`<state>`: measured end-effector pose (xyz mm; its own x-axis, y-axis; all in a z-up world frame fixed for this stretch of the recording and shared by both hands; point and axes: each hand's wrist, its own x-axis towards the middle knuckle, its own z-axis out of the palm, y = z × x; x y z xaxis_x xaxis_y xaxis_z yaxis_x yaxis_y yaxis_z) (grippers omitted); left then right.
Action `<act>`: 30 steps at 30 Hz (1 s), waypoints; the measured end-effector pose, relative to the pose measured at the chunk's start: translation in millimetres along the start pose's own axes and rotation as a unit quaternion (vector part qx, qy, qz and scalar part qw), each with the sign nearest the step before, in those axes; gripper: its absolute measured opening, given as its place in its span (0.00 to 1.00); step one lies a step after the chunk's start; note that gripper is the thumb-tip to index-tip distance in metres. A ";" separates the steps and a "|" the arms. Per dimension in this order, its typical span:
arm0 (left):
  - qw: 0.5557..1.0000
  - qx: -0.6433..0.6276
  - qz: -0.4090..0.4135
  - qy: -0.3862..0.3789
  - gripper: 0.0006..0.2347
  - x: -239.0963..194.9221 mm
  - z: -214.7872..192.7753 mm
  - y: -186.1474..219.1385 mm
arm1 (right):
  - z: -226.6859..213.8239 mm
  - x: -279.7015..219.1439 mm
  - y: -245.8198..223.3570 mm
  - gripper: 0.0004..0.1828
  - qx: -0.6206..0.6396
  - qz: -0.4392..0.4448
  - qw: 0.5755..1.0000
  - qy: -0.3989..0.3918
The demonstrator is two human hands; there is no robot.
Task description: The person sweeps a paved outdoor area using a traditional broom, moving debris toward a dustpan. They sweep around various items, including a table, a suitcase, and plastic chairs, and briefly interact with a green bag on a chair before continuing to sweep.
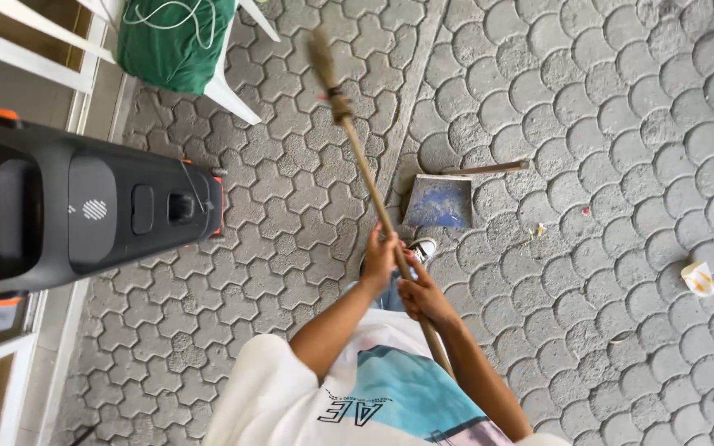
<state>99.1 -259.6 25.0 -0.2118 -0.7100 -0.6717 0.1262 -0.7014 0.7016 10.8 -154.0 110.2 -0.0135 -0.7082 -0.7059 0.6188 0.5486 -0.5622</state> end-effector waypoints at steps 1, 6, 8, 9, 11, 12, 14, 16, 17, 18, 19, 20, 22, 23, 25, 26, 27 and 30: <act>0.999 -0.035 -0.035 -0.011 0.29 -1.6 -11.9 14.8 | -1.4 13.6 9.9 0.34 -0.010 0.005 1.000 -0.017; 0.995 -0.042 -0.092 0.022 0.25 28.9 -15.8 -21.9 | -29.1 42.5 35.5 0.33 -0.023 0.005 0.999 -0.023; 0.986 0.055 -0.157 0.004 0.27 47.2 8.6 -73.7 | -56.0 20.6 29.6 0.30 -0.014 0.029 0.997 0.069; 0.985 0.052 -0.163 0.005 0.27 36.5 28.3 -72.9 | -70.7 6.0 26.9 0.30 -0.015 0.035 0.997 0.073; 0.978 0.023 -0.189 -0.089 0.28 22.3 67.6 -64.9 | -98.2 -16.2 17.2 0.33 -0.004 0.004 0.997 0.081; 0.978 0.021 -0.188 -0.088 0.28 13.0 76.5 -62.4 | -90.0 -37.9 -3.0 0.33 -0.006 0.005 0.997 0.080; 0.961 -0.008 -0.227 -0.154 0.28 7.4 99.1 -49.6 | -75.6 -69.4 -51.4 0.35 -0.005 -0.001 0.997 0.078; 0.960 -0.022 -0.233 -0.153 0.27 27.8 107.9 -63.4 | -83.1 -63.7 -58.1 0.35 0.011 -0.014 0.997 0.069; 0.957 -0.030 -0.244 -0.154 0.26 39.6 112.4 -69.4 | -86.4 -59.7 -61.3 0.35 0.032 -0.027 0.997 0.064; 0.958 -0.033 -0.238 -0.154 0.26 41.8 115.7 -56.1 | -88.8 -52.2 -68.4 0.35 0.028 -0.030 0.997 0.060; 0.962 -0.031 -0.221 -0.155 0.23 40.4 116.5 -44.7 | -90.2 -47.2 -72.9 0.35 0.017 -0.034 0.999 0.036; 0.966 -0.030 -0.205 -0.156 0.21 39.5 116.6 -33.1 | -90.9 -41.5 -77.3 0.36 0.006 -0.038 0.999 0.012; 0.969 -0.057 -0.193 -0.142 0.19 54.6 101.1 -21.2 | -72.5 -30.9 -93.8 0.35 -0.009 -0.036 0.999 -0.013; 0.971 -0.084 -0.179 -0.133 0.18 66.6 96.6 -11.6 | -63.5 -22.5 -106.1 0.34 -0.025 -0.040 0.998 -0.036; 0.976 -0.091 -0.164 -0.110 0.15 53.2 80.0 30.9 | -55.6 5.6 -96.2 0.33 -0.018 -0.035 0.998 -0.052; 0.980 -0.098 -0.153 -0.086 0.13 49.2 71.2 53.4 | -50.9 23.1 -92.6 0.33 -0.007 -0.027 0.998 -0.064; 0.980 -0.098 -0.151 -0.085 0.13 58.4 59.1 60.9 | -44.8 40.5 -88.4 0.33 -0.008 -0.027 0.997 -0.067; 0.982 -0.109 -0.144 -0.057 0.11 94.9 26.0 76.4 | -26.0 93.3 -76.5 0.33 -0.021 -0.025 0.996 -0.083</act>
<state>63.4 -378.9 21.1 -0.3744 -0.4769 -0.7952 0.2461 -0.8780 0.4106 -58.2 -250.5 76.1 0.0885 -0.7964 -0.5982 0.5878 0.5266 -0.6141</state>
